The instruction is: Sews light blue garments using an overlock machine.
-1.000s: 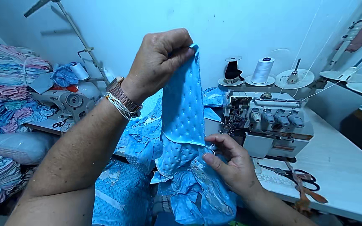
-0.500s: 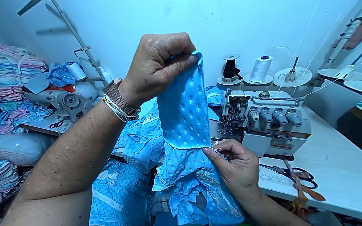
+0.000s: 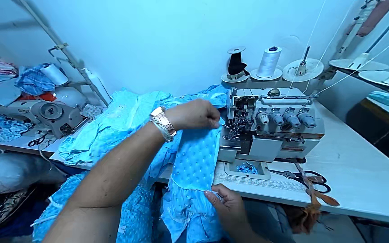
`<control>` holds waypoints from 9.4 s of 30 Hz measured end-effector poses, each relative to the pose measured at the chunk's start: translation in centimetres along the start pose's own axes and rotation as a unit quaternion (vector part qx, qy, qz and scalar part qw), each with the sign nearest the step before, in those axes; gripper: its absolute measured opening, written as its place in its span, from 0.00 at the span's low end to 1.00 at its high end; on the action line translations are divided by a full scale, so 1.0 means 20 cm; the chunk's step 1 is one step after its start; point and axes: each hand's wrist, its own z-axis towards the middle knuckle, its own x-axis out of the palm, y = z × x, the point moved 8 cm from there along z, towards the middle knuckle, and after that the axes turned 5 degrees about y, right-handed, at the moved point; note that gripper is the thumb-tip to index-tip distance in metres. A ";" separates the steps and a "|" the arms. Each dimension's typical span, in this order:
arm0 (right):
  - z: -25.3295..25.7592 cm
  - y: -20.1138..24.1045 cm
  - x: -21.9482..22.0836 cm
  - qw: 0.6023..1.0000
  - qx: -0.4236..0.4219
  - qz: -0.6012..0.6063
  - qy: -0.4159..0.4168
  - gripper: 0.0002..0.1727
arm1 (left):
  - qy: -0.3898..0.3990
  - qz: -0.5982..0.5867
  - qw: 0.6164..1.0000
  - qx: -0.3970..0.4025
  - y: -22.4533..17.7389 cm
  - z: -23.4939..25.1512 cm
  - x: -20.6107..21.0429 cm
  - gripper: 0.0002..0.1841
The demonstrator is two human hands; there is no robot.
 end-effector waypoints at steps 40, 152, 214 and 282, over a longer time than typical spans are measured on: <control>-0.18 -0.17 -0.31 0.988 0.076 0.125 -0.047 0.04 | -0.241 0.098 0.965 0.031 0.03 0.14 0.67 0.20; 0.28 -0.10 -0.32 0.873 0.342 0.308 -0.163 0.10 | -0.241 -0.061 0.967 0.060 0.12 -0.04 0.59 0.14; 0.10 -0.11 -0.43 0.977 0.103 0.104 -0.154 0.06 | -0.238 -0.038 0.968 0.069 0.24 0.03 0.58 0.17; 0.31 0.91 0.47 0.955 -0.137 -0.106 0.240 0.04 | -0.435 -0.449 0.774 -0.100 -0.20 -1.29 0.42 0.10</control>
